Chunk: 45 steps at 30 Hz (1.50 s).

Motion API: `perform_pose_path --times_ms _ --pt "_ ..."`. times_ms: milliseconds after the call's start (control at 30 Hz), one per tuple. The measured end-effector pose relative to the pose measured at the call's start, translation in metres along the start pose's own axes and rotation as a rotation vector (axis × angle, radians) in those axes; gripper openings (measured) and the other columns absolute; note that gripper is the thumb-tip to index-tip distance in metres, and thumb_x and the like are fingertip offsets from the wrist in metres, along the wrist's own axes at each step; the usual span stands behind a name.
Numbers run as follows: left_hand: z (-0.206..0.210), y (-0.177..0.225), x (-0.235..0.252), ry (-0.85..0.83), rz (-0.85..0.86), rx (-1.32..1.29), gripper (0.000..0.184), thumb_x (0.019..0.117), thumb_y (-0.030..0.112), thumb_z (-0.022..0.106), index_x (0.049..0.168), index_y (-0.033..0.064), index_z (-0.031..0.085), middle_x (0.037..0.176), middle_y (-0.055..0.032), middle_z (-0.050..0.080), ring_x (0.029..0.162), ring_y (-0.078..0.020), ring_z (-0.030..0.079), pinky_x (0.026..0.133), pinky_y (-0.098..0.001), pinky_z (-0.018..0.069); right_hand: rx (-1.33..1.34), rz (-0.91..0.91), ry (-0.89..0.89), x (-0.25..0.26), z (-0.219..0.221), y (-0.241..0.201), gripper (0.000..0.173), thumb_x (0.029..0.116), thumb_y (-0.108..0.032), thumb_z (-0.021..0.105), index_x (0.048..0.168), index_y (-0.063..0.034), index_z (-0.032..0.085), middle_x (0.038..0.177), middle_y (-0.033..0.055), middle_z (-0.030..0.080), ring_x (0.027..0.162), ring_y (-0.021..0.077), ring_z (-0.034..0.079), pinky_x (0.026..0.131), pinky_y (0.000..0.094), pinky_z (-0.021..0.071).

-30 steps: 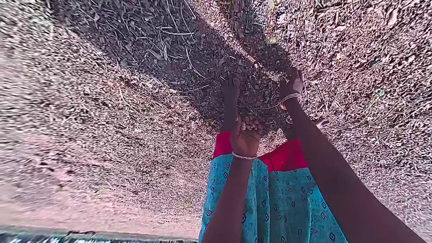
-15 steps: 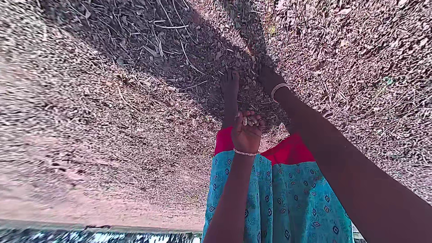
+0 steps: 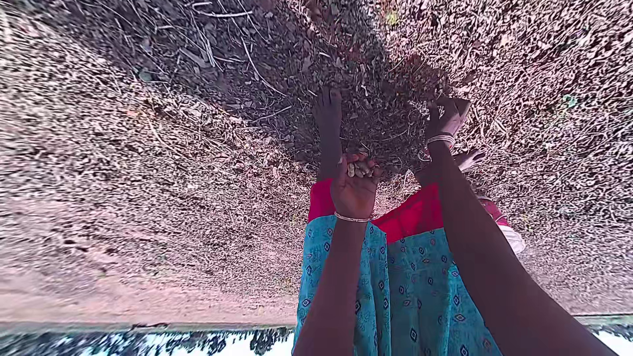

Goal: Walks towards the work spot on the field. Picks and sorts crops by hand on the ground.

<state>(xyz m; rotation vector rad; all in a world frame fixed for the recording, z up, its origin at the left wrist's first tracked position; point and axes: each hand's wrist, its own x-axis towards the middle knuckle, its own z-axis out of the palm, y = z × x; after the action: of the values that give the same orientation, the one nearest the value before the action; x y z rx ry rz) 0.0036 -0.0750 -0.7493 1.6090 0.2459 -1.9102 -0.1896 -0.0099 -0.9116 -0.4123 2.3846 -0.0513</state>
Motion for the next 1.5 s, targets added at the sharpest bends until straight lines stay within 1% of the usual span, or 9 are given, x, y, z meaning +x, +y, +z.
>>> perform_pose_path --times_ms 167,300,500,700,1000,1100,1233,1333,1500 --pt "0.0 -0.002 0.0 0.014 -0.006 0.005 0.044 0.1102 0.033 0.028 0.091 0.0179 0.065 0.09 0.0007 0.068 0.081 -0.0148 0.068 0.075 -0.0325 0.0589 -0.219 -0.115 -0.475 -0.033 0.031 -0.002 0.04 0.0959 -0.032 0.07 0.133 -0.0163 0.07 0.173 0.0145 0.01 0.157 0.0494 -0.005 0.119 0.0749 0.0097" --pt "0.0 -0.004 0.001 -0.006 0.006 0.053 0.048 0.1105 0.034 0.023 0.092 0.0189 0.065 0.091 0.0013 0.068 0.082 -0.0135 0.068 0.075 -0.0315 0.0589 -0.381 -0.275 -0.935 -0.078 0.036 0.014 0.055 0.1003 -0.024 0.063 0.152 -0.0093 0.049 0.166 0.0222 0.03 0.149 0.0513 0.029 0.112 0.0731 0.0326" --pt "-0.001 -0.009 0.001 -0.019 -0.001 0.079 0.048 0.1105 0.033 0.025 0.092 0.0185 0.066 0.092 0.0013 0.069 0.084 -0.0138 0.069 0.076 -0.0309 0.059 0.063 -0.057 -0.554 -0.049 -0.001 0.03 0.028 0.1021 -0.012 0.059 0.126 0.0018 0.066 0.132 0.0254 0.062 0.118 0.0387 0.064 0.102 0.055 0.0508" --pt "-0.004 -0.013 0.001 -0.03 -0.018 0.121 0.048 0.1107 0.034 0.022 0.093 0.0197 0.065 0.092 0.0023 0.068 0.082 -0.0132 0.068 0.075 -0.0313 0.0588 0.106 -0.095 -0.339 0.003 0.004 -0.008 0.028 0.1014 -0.013 0.058 0.125 -0.0037 0.07 0.128 0.0199 0.066 0.117 0.0322 0.065 0.104 0.0477 0.0499" --pt "0.003 -0.012 0.0 -0.009 -0.024 0.114 0.048 0.1104 0.036 0.024 0.093 0.0197 0.065 0.089 0.0017 0.069 0.08 -0.0142 0.069 0.074 -0.0328 0.0597 -0.129 -0.25 -0.566 0.03 0.007 -0.004 0.04 0.0946 -0.013 0.068 0.133 -0.003 0.063 0.153 0.0211 0.049 0.137 0.0396 0.052 0.111 0.0587 0.0433" --pt "0.005 -0.012 0.001 0.003 -0.026 0.138 0.051 0.1103 0.037 0.021 0.092 0.0203 0.066 0.088 0.0019 0.069 0.078 -0.015 0.07 0.071 -0.0343 0.0601 0.142 -0.152 -0.467 0.036 -0.026 0.008 0.035 0.0904 -0.006 0.069 0.123 0.006 0.064 0.125 0.0268 0.065 0.117 0.0397 0.064 0.102 0.0569 0.0488" --pt "0.005 -0.013 0.001 -0.026 -0.018 0.135 0.055 0.11 0.037 0.017 0.09 0.0199 0.066 0.086 0.002 0.07 0.078 -0.0149 0.07 0.073 -0.0344 0.0603 0.816 -0.084 -0.266 0.072 -0.051 0.029 0.015 0.0907 0.001 0.051 0.103 0.0007 0.059 0.088 0.0042 0.063 0.072 0.0091 0.061 0.066 0.0285 0.0554" --pt "0.004 -0.014 0.0 -0.019 -0.017 0.121 0.054 0.1098 0.036 0.018 0.09 0.0191 0.065 0.086 0.0016 0.069 0.079 -0.0147 0.07 0.073 -0.0337 0.06 0.699 0.073 -0.011 0.107 -0.071 0.016 0.026 0.1012 -0.006 0.052 0.123 -0.0018 0.065 0.09 0.0078 0.067 0.073 0.013 0.063 0.068 0.0322 0.0554" --pt "0.011 -0.015 0.0 -0.017 -0.014 0.147 0.057 0.1097 0.036 0.016 0.087 0.0201 0.066 0.083 0.0028 0.069 0.078 -0.0139 0.069 0.075 -0.0335 0.0598 0.137 0.161 -0.278 0.088 -0.056 -0.028 0.095 0.0973 -0.008 0.063 0.167 -0.0206 0.0 0.136 0.0239 0.063 0.119 0.0399 0.066 0.1 0.0558 0.0515"
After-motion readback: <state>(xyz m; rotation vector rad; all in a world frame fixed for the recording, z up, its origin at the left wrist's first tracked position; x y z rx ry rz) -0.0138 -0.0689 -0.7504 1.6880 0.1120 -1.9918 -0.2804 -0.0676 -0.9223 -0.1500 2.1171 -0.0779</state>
